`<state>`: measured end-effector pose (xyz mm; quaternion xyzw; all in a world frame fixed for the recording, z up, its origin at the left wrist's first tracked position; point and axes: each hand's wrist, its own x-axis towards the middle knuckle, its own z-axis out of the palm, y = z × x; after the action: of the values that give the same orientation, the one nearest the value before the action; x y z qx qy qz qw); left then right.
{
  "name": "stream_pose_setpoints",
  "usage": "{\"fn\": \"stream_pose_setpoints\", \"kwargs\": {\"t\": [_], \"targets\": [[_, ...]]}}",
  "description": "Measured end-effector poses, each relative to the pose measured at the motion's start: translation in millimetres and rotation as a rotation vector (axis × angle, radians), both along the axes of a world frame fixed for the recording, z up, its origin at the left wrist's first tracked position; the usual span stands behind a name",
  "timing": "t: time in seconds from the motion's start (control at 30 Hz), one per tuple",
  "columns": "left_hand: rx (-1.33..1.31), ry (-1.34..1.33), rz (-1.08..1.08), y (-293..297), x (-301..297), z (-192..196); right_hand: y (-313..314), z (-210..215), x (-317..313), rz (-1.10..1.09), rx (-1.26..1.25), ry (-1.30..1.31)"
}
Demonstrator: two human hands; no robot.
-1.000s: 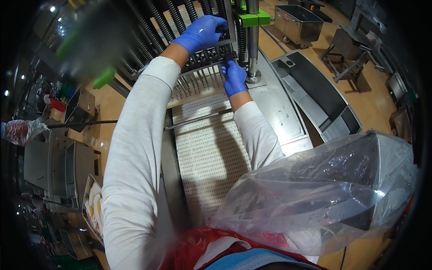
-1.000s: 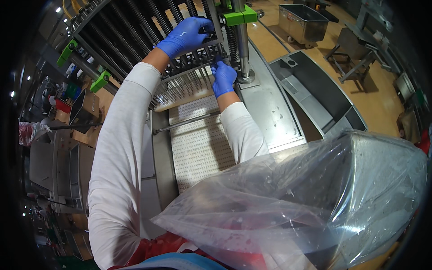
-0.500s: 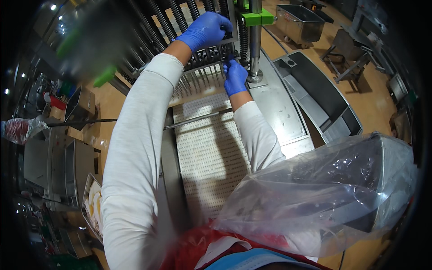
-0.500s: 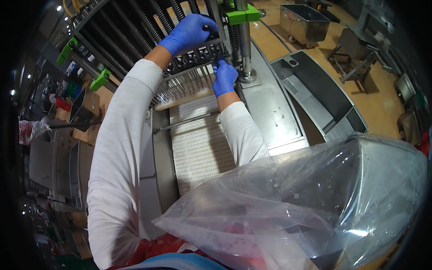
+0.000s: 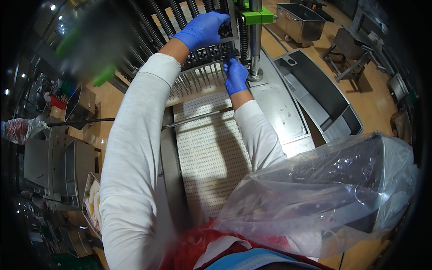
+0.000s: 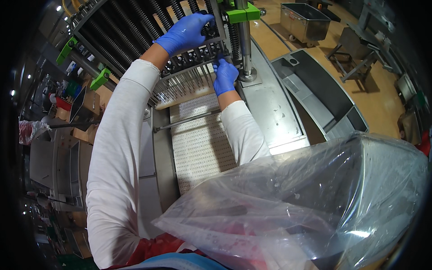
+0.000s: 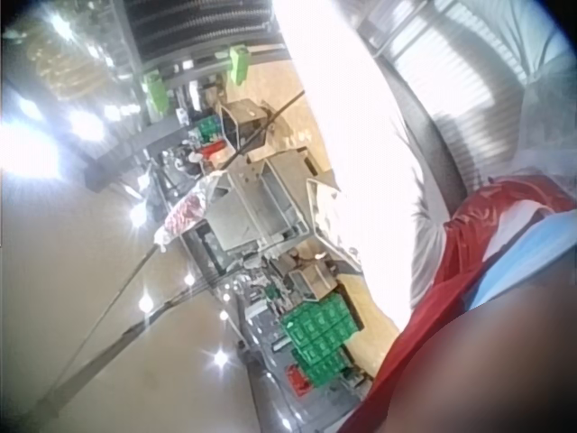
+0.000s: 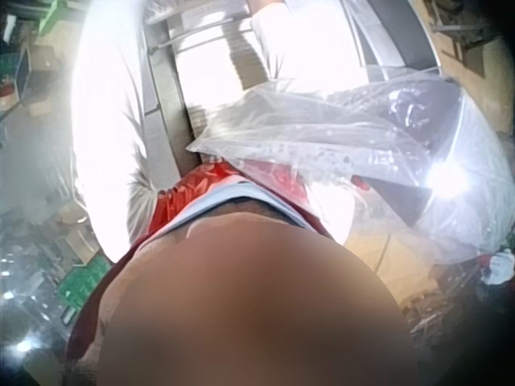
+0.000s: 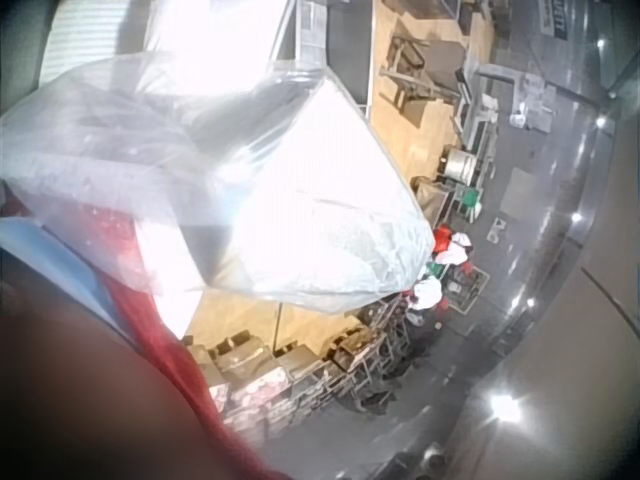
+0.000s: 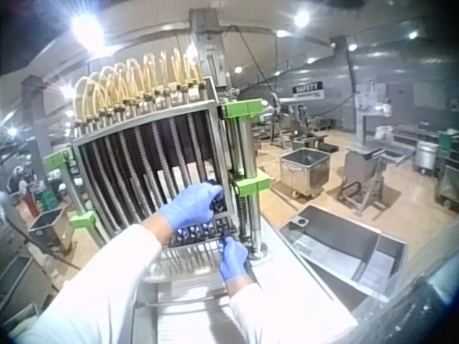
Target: The person inserts small metal rods into a vertical rack of springs on a machine, then uses pliers to adjust or secure components within the rack. The person repeats this process for multiple units on the rack.
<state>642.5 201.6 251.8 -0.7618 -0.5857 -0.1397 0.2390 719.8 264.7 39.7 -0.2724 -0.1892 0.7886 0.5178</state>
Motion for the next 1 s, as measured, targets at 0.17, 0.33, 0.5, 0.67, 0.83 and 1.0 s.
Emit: {"fn": "stream_pose_setpoints", "kwargs": {"t": [0.17,0.33,0.5,0.67,0.83,1.0], "targets": [[-0.081,-0.006,0.072,-1.2,4.9,4.6,0.8,2.4,1.6,0.032,-0.003,-0.038],[-0.089,-0.067,0.099,-2.8,14.4,6.6,1.4,0.0,2.3,-0.005,-0.001,-0.015],[-0.085,-0.095,0.101,-2.8,11.9,6.3,0.1,0.4,1.4,0.012,0.001,-0.018],[-0.084,-0.034,0.117,5.7,0.7,0.3,0.2,1.7,2.8,0.002,-0.012,-0.030],[0.044,-0.081,0.120,5.1,-1.8,-10.3,-6.7,7.7,2.0,0.006,-0.046,-0.010],[0.308,-0.380,0.401,-3.2,27.8,-60.0,-0.6,2.5,2.6,0.003,0.008,-0.060]]}}
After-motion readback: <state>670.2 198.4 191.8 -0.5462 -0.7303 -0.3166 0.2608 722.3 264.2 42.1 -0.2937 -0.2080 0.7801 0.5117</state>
